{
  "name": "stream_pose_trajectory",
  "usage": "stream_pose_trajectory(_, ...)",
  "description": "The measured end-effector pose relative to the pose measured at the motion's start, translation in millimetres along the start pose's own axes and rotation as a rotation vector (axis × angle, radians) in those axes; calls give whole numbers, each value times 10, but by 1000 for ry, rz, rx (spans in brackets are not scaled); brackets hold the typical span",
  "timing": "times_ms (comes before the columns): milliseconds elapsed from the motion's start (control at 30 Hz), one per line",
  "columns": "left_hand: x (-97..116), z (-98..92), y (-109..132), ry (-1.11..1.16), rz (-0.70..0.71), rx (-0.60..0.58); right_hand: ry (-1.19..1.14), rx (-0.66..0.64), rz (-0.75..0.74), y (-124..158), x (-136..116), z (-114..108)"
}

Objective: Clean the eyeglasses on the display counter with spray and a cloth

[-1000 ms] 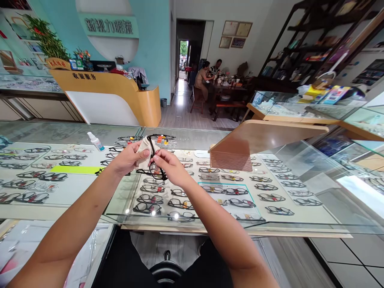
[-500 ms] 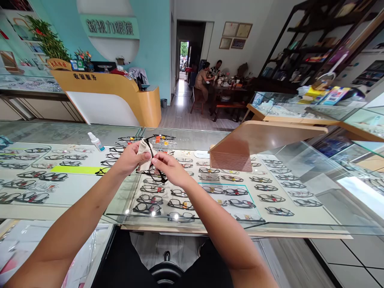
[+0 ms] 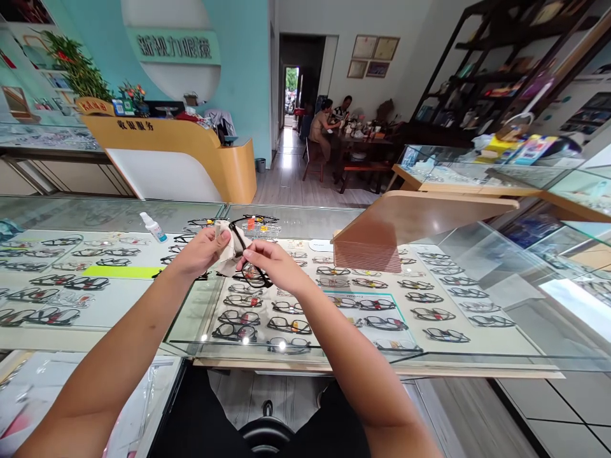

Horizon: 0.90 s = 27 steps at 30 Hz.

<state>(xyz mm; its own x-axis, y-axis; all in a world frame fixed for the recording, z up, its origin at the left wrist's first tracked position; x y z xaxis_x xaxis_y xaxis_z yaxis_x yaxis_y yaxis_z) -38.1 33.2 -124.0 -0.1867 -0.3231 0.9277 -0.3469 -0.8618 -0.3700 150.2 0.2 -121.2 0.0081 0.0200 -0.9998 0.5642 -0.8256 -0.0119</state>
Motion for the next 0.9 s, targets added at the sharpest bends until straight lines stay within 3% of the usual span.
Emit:
stream_pose_trajectory(100,56,-33,-2,4,-7,-33,-33,29,17,26,-38,-69)
stream_pose_trajectory(267,86,105,14,33,53,-44,-65,40,20,17,-15,-55)
stream_pose_trajectory(500,-26,139,13,-5,88,140,-38,50,9,-36,72,48)
stream_pose_trajectory(733,-87,23,2,-19,72,62,-58,113,62,9,-12,-94)
stream_pose_trajectory(900,-71,65,1,56,35,39,-56,126,23,6,-7,-137)
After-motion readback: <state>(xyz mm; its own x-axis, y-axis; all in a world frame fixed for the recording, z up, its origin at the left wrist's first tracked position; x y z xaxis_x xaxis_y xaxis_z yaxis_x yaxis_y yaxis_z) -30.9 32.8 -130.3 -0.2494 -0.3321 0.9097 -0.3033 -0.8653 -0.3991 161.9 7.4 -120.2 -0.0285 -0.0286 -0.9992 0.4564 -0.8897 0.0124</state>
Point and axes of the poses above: each hand's wrist, its own y-axis away from the middle knuckle, its own z-axis out of the palm, x = y × z, the point moved 4 cm from there along -y, towards the middle knuckle, and after that the axes turned 12 degrees about z, right-handed, at the moved point
